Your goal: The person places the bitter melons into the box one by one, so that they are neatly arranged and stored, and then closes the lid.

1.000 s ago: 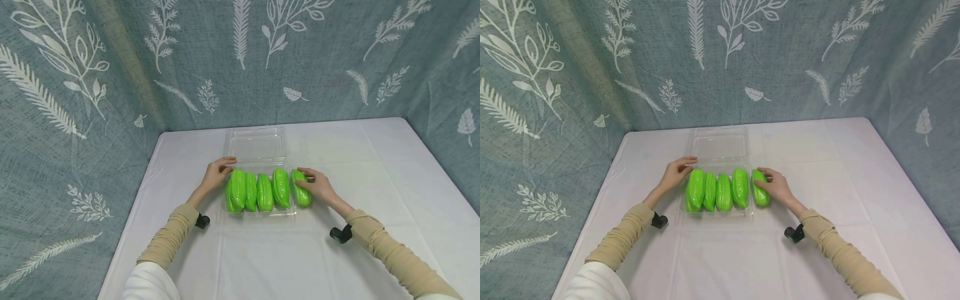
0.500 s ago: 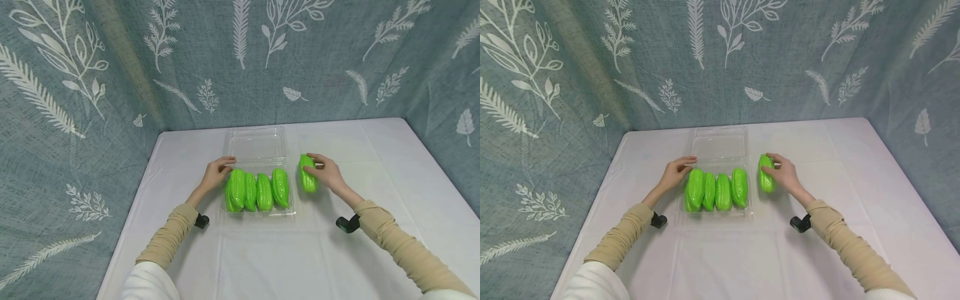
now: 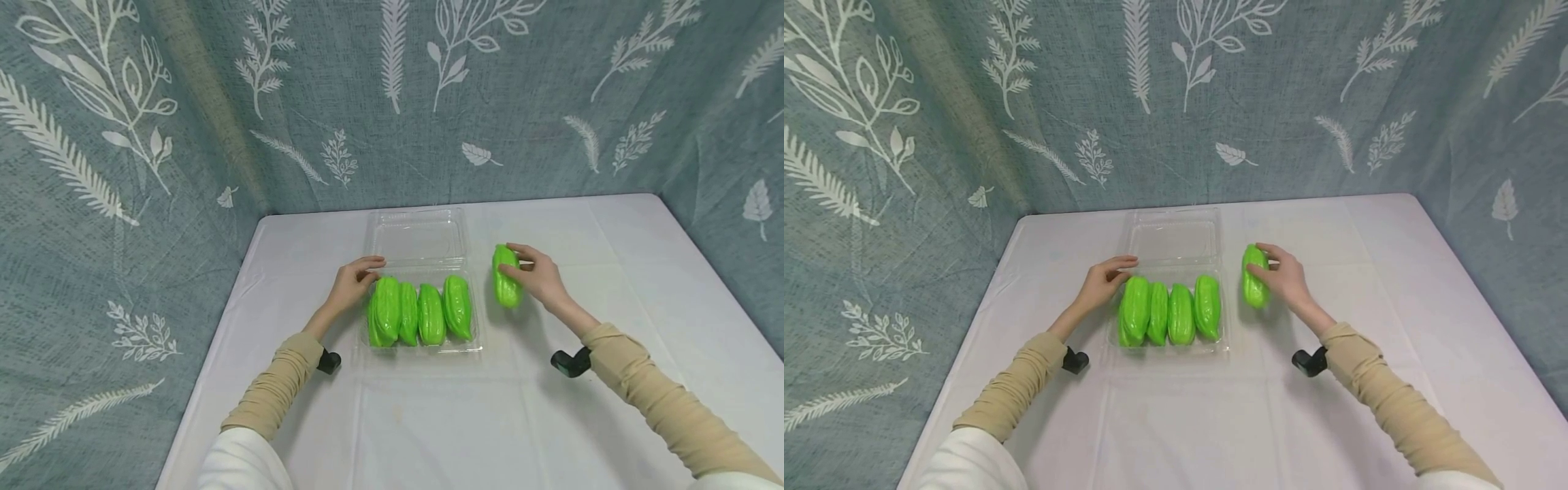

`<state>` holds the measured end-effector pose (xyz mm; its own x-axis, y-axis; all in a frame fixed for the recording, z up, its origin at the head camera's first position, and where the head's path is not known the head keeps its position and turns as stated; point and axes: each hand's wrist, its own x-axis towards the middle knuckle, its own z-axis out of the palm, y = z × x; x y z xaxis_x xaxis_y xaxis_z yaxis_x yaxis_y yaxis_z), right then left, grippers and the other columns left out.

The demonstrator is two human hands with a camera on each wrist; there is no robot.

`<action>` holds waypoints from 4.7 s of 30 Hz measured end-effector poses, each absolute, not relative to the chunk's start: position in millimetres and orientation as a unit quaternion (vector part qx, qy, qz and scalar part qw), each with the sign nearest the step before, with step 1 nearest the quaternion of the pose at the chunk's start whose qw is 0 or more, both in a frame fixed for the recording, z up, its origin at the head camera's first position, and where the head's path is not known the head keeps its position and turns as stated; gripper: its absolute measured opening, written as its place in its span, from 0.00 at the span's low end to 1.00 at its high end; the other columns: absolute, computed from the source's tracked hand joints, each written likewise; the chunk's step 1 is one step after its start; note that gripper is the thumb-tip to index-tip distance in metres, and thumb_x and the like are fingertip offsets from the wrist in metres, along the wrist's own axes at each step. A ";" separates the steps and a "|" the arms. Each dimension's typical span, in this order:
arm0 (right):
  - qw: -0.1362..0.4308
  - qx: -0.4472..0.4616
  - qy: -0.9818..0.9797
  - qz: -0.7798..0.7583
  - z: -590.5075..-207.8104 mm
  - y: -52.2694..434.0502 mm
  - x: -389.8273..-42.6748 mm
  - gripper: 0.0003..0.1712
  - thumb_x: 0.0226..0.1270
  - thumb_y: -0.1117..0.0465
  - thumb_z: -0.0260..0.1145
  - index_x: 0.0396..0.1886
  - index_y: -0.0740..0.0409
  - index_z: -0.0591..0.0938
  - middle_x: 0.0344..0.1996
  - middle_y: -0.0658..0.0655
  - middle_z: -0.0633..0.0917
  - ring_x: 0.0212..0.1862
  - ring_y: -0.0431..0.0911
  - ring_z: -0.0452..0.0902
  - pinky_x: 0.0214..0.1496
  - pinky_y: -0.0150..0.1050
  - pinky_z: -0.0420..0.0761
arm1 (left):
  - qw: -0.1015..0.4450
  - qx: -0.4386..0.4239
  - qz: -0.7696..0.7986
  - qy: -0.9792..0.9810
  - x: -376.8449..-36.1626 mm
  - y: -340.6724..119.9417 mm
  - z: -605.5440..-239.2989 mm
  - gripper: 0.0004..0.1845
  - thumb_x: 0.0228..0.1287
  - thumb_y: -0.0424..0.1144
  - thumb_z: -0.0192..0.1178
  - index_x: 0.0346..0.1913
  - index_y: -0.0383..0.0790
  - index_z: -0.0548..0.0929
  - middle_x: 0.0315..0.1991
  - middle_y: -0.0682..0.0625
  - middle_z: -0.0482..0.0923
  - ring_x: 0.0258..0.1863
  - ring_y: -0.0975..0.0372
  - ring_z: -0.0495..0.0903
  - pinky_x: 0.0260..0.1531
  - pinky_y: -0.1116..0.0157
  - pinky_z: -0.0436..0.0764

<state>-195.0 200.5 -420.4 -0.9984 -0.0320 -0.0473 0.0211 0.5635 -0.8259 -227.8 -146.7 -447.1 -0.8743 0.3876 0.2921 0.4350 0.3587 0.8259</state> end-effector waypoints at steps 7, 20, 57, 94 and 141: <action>0.027 -0.006 0.872 -0.488 -416.5 187.6 -196.6 0.34 0.61 0.51 0.60 0.64 0.58 0.64 0.58 0.70 0.67 0.55 0.62 0.68 0.52 0.53 0.75 | 0.021 -0.250 -0.509 -0.823 -227.9 -147.5 -447.1 0.14 0.58 0.19 0.51 0.48 0.21 0.75 0.53 0.31 0.70 0.43 0.41 0.76 0.43 0.56 0.80; 0.033 -0.019 0.856 -0.516 -407.0 164.9 -196.1 0.32 0.60 0.52 0.62 0.63 0.55 0.65 0.57 0.68 0.69 0.54 0.60 0.70 0.53 0.52 0.75 | 0.024 -0.248 -0.514 -0.821 -228.3 -146.4 -447.0 0.14 0.57 0.18 0.51 0.48 0.20 0.75 0.52 0.30 0.70 0.43 0.39 0.76 0.42 0.55 0.80; 0.058 -0.078 0.834 -0.543 -405.4 117.7 -185.2 0.32 0.59 0.49 0.62 0.61 0.52 0.67 0.55 0.63 0.72 0.52 0.57 0.72 0.49 0.49 0.77 | 0.032 -0.253 -0.499 -0.828 -229.3 -147.2 -448.9 0.14 0.57 0.19 0.52 0.48 0.21 0.75 0.52 0.31 0.72 0.43 0.42 0.77 0.41 0.59 0.81; -0.041 -0.166 0.911 -0.375 -440.1 96.3 -172.5 0.32 0.60 0.47 0.60 0.60 0.59 0.69 0.47 0.63 0.74 0.41 0.50 0.73 0.38 0.42 0.78 | 0.041 -0.261 -0.480 -0.837 -235.1 -149.4 -458.0 0.14 0.58 0.21 0.53 0.48 0.23 0.76 0.53 0.34 0.72 0.43 0.45 0.78 0.40 0.57 0.81; 0.244 0.148 0.597 -0.750 -436.6 153.6 -242.2 0.28 0.73 0.56 0.34 0.69 0.64 0.50 0.67 0.63 0.56 0.66 0.53 0.55 0.66 0.40 0.62 | -0.101 0.094 -0.588 -0.797 -263.4 -152.7 -450.5 0.22 0.66 0.41 0.49 0.58 0.31 0.70 0.54 0.39 0.72 0.49 0.52 0.76 0.48 0.65 0.78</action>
